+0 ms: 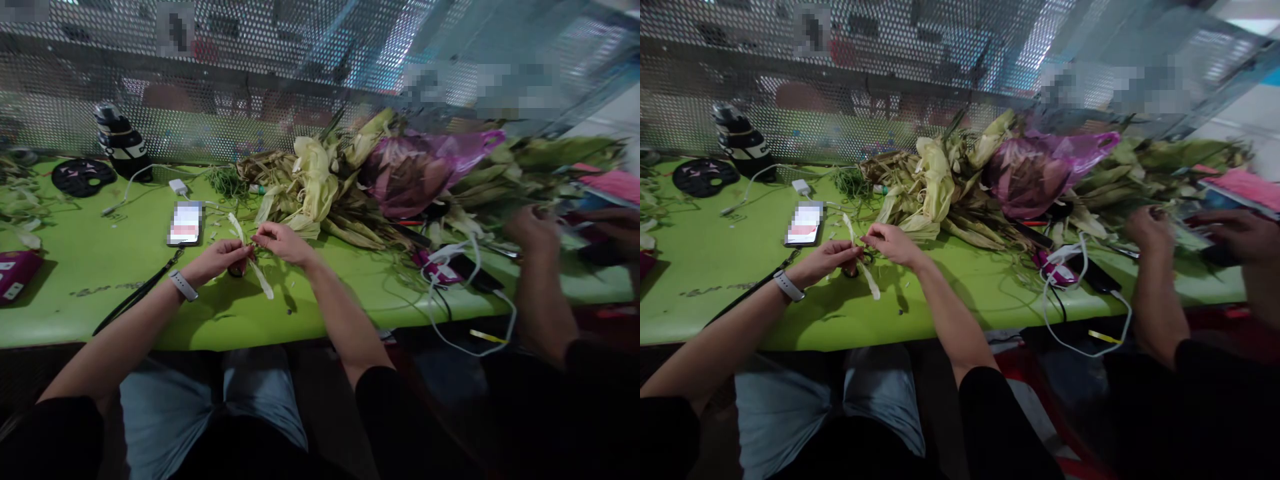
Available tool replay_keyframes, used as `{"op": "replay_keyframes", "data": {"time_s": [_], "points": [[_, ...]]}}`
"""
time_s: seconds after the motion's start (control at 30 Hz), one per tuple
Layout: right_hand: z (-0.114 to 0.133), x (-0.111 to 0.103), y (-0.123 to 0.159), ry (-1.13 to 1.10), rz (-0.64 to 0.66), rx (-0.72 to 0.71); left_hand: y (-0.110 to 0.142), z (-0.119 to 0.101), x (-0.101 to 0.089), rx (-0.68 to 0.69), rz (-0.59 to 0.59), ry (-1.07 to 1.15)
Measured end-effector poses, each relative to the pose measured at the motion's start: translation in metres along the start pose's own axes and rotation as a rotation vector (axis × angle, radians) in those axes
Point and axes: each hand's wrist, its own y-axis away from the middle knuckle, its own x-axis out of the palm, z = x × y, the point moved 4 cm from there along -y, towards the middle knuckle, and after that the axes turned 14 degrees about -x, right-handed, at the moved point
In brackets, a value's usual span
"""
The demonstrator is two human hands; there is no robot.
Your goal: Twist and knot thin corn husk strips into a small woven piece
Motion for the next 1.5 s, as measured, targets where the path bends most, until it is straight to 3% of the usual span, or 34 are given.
{"op": "replay_keyframes", "data": {"time_s": [0.13,0.23,0.37,0.43,0.6,0.7,0.83,1.1,1.2,1.3,1.4,1.5], "points": [[0.001,-0.001,-0.005,0.204,-0.053,-0.096,-0.001,0.002,0.002,-0.023,0.014,-0.063],[0.003,-0.004,-0.006,0.310,-0.131,-0.183,-0.004,0.006,-0.002,-0.041,-0.054,0.046],[0.020,-0.012,0.004,0.432,-0.461,-0.321,-0.008,0.010,-0.009,-0.030,-0.093,0.357],[0.026,-0.008,0.010,0.435,-0.548,-0.313,-0.009,0.008,-0.012,0.020,-0.108,0.436],[0.015,0.039,0.005,0.189,-0.126,-0.104,-0.007,0.004,-0.015,0.142,-0.220,0.462],[0.000,0.061,-0.001,-0.085,-0.093,0.022,-0.005,0.003,-0.012,0.148,-0.248,0.451],[-0.013,0.075,-0.005,-0.381,-0.078,0.070,-0.005,0.003,-0.012,0.116,-0.266,0.419],[-0.010,0.067,0.001,-0.521,0.113,0.104,-0.006,0.001,-0.022,0.126,-0.310,0.438],[-0.013,0.060,-0.001,-0.530,0.022,0.170,-0.005,-0.002,-0.026,0.158,-0.319,0.522],[-0.021,0.052,-0.002,-0.580,-0.226,0.278,-0.003,0.000,-0.027,0.109,-0.312,0.576],[-0.026,0.046,-0.003,-0.624,-0.422,0.273,-0.004,0.003,-0.022,0.040,-0.255,0.459],[-0.025,0.045,-0.005,-0.574,-0.429,0.200,-0.004,0.002,-0.020,0.119,-0.282,0.232]]}}
